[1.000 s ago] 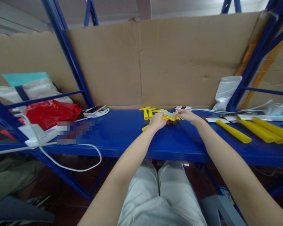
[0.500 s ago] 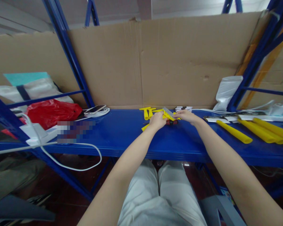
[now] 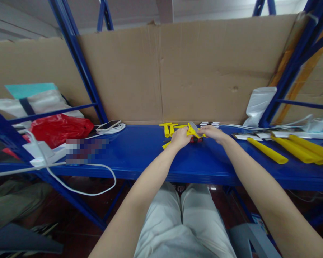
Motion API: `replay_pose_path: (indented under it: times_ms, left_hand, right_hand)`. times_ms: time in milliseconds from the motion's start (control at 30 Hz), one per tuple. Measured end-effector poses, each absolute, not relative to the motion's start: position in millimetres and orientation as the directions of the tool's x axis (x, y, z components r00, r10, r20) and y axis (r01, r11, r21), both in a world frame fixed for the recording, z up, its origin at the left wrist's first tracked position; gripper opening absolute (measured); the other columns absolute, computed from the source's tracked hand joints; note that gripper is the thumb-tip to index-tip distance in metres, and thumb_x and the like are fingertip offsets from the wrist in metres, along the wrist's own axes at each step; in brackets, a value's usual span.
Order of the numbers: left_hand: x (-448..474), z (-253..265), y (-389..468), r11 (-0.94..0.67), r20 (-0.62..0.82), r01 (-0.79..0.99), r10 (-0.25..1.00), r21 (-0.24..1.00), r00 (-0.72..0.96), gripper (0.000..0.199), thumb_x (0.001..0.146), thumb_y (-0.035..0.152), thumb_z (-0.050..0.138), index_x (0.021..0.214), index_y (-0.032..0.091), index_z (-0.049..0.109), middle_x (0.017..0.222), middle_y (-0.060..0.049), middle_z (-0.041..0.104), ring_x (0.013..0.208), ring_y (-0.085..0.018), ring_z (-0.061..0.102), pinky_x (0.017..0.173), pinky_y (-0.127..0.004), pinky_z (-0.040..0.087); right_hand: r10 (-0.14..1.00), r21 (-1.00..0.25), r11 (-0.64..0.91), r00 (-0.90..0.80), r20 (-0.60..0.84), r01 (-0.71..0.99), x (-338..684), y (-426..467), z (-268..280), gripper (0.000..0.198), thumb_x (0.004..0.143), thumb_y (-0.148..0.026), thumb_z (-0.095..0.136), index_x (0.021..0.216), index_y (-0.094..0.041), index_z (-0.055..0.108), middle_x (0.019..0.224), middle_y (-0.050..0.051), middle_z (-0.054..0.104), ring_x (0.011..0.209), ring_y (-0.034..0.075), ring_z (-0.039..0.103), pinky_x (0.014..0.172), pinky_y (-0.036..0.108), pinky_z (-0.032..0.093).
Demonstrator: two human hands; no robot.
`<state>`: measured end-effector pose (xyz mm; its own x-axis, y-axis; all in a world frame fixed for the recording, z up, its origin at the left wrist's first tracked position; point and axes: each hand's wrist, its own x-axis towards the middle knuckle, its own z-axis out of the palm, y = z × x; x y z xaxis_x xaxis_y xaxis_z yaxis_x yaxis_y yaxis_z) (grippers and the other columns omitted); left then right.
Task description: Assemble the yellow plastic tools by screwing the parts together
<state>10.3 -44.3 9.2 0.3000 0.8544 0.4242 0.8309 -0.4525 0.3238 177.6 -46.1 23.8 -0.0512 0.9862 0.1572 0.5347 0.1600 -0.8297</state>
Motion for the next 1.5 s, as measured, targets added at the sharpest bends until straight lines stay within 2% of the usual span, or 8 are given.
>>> replay_pose_path:
  times_ms: [167, 367, 633, 767, 900, 1033, 1333, 1500]
  left_hand:
    - [10.6, 9.3, -45.3, -0.471, 0.437, 0.813, 0.846, 0.343, 0.306, 0.031, 0.085, 0.030, 0.057, 0.115, 0.020, 0.061, 0.119, -0.008, 0.064, 0.114, -0.023, 0.056, 0.095, -0.032, 0.043]
    - [8.1, 10.3, -50.5, -0.528, 0.454, 0.778, 0.817, 0.342, 0.355, 0.056, 0.086, 0.022, 0.056, 0.139, 0.027, 0.039, 0.130, -0.006, 0.058, 0.118, -0.022, 0.054, 0.099, -0.034, 0.041]
    - [6.9, 8.6, -48.2, -0.577, 0.435, 0.754, 0.793, 0.313, 0.426, 0.045, 0.089, 0.018, 0.048, 0.133, 0.027, 0.052, 0.133, -0.005, 0.056, 0.123, -0.022, 0.050, 0.104, -0.037, 0.039]
    - [7.3, 8.7, -46.7, -0.593, 0.447, 0.742, 0.781, 0.312, 0.436, 0.044, 0.090, 0.019, 0.047, 0.133, 0.026, 0.052, 0.134, -0.005, 0.056, 0.124, -0.021, 0.050, 0.104, -0.036, 0.039]
    - [8.7, 9.2, -47.7, -0.616, 0.443, 0.725, 0.767, 0.308, 0.463, 0.044, 0.090, 0.020, 0.048, 0.133, 0.025, 0.052, 0.133, -0.005, 0.057, 0.123, -0.021, 0.051, 0.103, -0.036, 0.040]
    - [10.5, 7.1, -47.3, -0.653, 0.439, 0.702, 0.740, 0.284, 0.510, 0.044, 0.089, 0.021, 0.050, 0.131, 0.028, 0.053, 0.131, -0.003, 0.058, 0.121, -0.021, 0.053, 0.102, -0.037, 0.042]
    - [13.1, -0.9, -42.3, -0.696, 0.436, 0.672, 0.702, 0.253, 0.563, 0.042, 0.089, 0.023, 0.050, 0.130, 0.028, 0.054, 0.128, -0.003, 0.060, 0.119, -0.021, 0.054, 0.101, -0.036, 0.042]
    - [13.2, 2.0, -46.8, -0.671, 0.424, 0.700, 0.723, 0.245, 0.545, 0.042, 0.090, 0.024, 0.049, 0.132, 0.028, 0.053, 0.129, -0.004, 0.059, 0.119, -0.021, 0.054, 0.101, -0.036, 0.042]
  right_hand:
    - [0.987, -0.857, 0.161, -0.064, 0.149, 0.490, 179.6, -43.2, 22.6, 0.029, 0.057, -0.043, 0.067, 0.060, -0.018, 0.055, 0.063, 0.000, 0.053, 0.062, 0.011, 0.043, 0.056, 0.024, 0.030]
    - [0.984, -0.893, 0.174, -0.115, 0.138, 0.416, 182.3, -42.7, 22.2, 0.026, 0.055, -0.040, 0.069, 0.061, -0.018, 0.056, 0.063, 0.000, 0.055, 0.063, 0.011, 0.046, 0.059, 0.024, 0.034]
    - [0.987, -0.922, 0.157, -0.083, 0.137, 0.353, 181.3, -44.4, 21.9, 0.014, 0.058, -0.028, 0.068, 0.060, -0.018, 0.058, 0.065, 0.000, 0.057, 0.067, 0.011, 0.048, 0.059, 0.023, 0.035]
    - [0.994, -0.957, 0.109, -0.010, 0.110, 0.268, 178.2, -40.9, 21.5, 0.007, 0.066, -0.023, 0.063, 0.065, -0.017, 0.059, 0.071, 0.001, 0.060, 0.069, 0.012, 0.051, 0.059, 0.022, 0.037]
    - [0.990, -0.971, 0.099, 0.076, 0.118, 0.219, 175.9, -37.8, 20.4, 0.010, 0.075, -0.022, 0.057, 0.067, -0.017, 0.059, 0.066, 0.001, 0.059, 0.062, 0.010, 0.050, 0.054, 0.021, 0.035]
    - [0.983, -0.961, 0.107, 0.118, 0.140, 0.254, 176.4, -36.0, 18.0, 0.014, 0.078, -0.024, 0.058, 0.067, -0.016, 0.060, 0.063, 0.000, 0.059, 0.056, 0.009, 0.049, 0.054, 0.021, 0.036]
    - [0.954, -0.885, 0.092, 0.215, 0.210, 0.457, 173.2, -41.8, 22.0, 0.020, 0.072, -0.019, 0.063, 0.053, -0.015, 0.057, 0.049, -0.003, 0.050, 0.050, 0.008, 0.043, 0.052, 0.022, 0.034]
    - [0.946, -0.839, 0.090, 0.219, 0.241, 0.537, 177.0, -36.9, 21.2, 0.020, 0.077, -0.024, 0.057, 0.063, -0.013, 0.065, 0.062, 0.003, 0.062, 0.059, 0.012, 0.052, 0.059, 0.023, 0.041]
